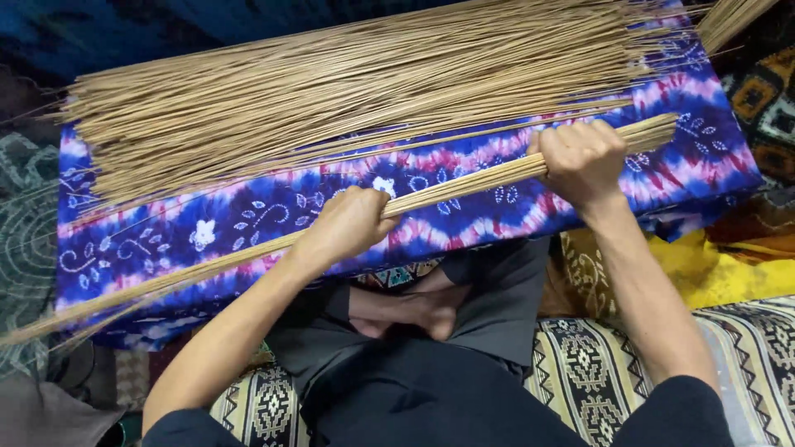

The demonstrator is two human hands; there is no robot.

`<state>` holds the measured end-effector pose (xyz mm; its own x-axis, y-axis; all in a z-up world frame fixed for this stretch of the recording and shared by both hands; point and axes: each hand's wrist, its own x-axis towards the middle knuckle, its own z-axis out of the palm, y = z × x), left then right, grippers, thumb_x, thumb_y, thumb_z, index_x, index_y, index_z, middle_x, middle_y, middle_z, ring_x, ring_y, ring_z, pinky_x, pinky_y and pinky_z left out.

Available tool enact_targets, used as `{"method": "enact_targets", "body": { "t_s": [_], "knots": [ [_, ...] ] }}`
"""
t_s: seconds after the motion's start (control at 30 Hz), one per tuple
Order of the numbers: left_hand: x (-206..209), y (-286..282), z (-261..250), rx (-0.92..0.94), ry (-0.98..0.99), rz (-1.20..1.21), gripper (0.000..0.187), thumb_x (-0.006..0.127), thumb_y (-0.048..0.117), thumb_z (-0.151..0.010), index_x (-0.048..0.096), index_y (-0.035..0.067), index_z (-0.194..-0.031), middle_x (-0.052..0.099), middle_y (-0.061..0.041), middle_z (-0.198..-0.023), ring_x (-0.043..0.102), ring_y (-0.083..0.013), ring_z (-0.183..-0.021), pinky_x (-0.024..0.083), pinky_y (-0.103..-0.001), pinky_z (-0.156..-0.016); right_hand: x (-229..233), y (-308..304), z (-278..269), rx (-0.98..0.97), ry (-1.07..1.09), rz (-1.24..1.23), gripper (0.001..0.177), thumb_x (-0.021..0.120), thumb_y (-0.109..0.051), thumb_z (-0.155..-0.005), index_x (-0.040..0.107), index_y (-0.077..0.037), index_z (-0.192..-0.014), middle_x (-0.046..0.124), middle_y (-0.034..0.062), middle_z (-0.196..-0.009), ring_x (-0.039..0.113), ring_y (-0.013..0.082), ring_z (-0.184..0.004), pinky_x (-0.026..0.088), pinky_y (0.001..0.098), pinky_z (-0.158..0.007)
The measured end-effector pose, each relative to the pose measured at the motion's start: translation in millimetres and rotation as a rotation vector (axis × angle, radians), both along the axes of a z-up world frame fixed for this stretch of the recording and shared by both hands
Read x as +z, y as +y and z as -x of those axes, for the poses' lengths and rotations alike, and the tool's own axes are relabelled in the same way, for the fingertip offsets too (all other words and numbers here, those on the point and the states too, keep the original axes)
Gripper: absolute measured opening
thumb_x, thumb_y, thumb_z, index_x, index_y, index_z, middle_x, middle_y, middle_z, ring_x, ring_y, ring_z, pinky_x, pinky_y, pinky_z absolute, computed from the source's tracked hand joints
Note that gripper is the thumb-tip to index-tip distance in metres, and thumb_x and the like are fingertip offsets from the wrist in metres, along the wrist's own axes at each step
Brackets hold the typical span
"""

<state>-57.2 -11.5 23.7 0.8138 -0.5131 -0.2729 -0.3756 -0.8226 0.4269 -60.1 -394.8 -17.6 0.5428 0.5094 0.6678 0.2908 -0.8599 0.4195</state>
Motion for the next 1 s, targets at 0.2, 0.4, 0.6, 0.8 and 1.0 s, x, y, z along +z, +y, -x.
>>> {"method": "enact_targets", "body": {
  "t_s": [0.2,0.4,0.6,0.8,1.0],
  "knots": [
    [4.1,11.0,-10.1,-0.050,-0.275,-0.129,0.029,0.076,0.034,-0.083,0.066,0.010,-0.096,0.071,-0.020,-0.075,0.074,-0.0481,-0.078,0.058,-0.057,-0.070,-98.9,9.5,-20.2,-0.035,0.239,-0.210,0.021,0.075,-0.030,-0.073,0.056,-0.023,-0.069,0.053,-0.0033,-0.053,0.064,0.0187,-0.058,0.050,0.0338,-0.058],
    [-30.3,-47.8,-11.0,-0.129,-0.438,-0.020,0.028,0.073,0.032,-0.086,0.059,0.009,-0.095,0.071,-0.017,-0.074,0.074,-0.0452,-0.073,0.060,-0.057,-0.068,-69.8,77.3,-12.1,-0.037,0.314,-0.194,0.014,0.072,-0.025,-0.070,0.058,-0.024,-0.072,0.058,-0.0028,-0.055,0.066,0.0211,-0.056,0.051,0.0357,-0.056],
    [-70.0,-51.2,-25.3,-0.087,-0.337,-0.006,0.021,0.066,0.028,-0.085,0.065,0.007,-0.084,0.070,-0.019,-0.070,0.073,-0.0479,-0.072,0.059,-0.057,-0.064,-122.5,11.3,-23.1,-0.054,0.283,-0.150,0.032,0.080,-0.025,-0.055,0.063,-0.021,-0.081,0.063,-0.0002,-0.070,0.067,0.0218,-0.073,0.051,0.0367,-0.068],
    [-120.4,-43.4,-30.1,-0.047,-0.334,-0.027,0.022,0.066,0.029,-0.085,0.068,0.007,-0.084,0.069,-0.020,-0.070,0.074,-0.0485,-0.073,0.059,-0.057,-0.066,-26.3,-30.2,17.6,-0.095,0.590,-0.356,0.063,0.089,-0.028,-0.067,0.069,-0.012,-0.124,0.067,0.0090,-0.107,0.065,0.0297,-0.108,0.048,0.0453,-0.093],
    [-119.5,-46.7,-20.6,-0.010,-0.406,-0.022,0.020,0.067,0.025,-0.085,0.066,0.004,-0.085,0.069,-0.021,-0.068,0.073,-0.0487,-0.071,0.059,-0.057,-0.065,0.4,-15.9,45.7,0.152,0.929,-1.386,0.070,0.064,-0.009,-0.086,0.044,-0.011,-0.154,0.058,0.0175,-0.137,0.055,0.0287,-0.127,0.044,0.0409,-0.105]
  ]
}}
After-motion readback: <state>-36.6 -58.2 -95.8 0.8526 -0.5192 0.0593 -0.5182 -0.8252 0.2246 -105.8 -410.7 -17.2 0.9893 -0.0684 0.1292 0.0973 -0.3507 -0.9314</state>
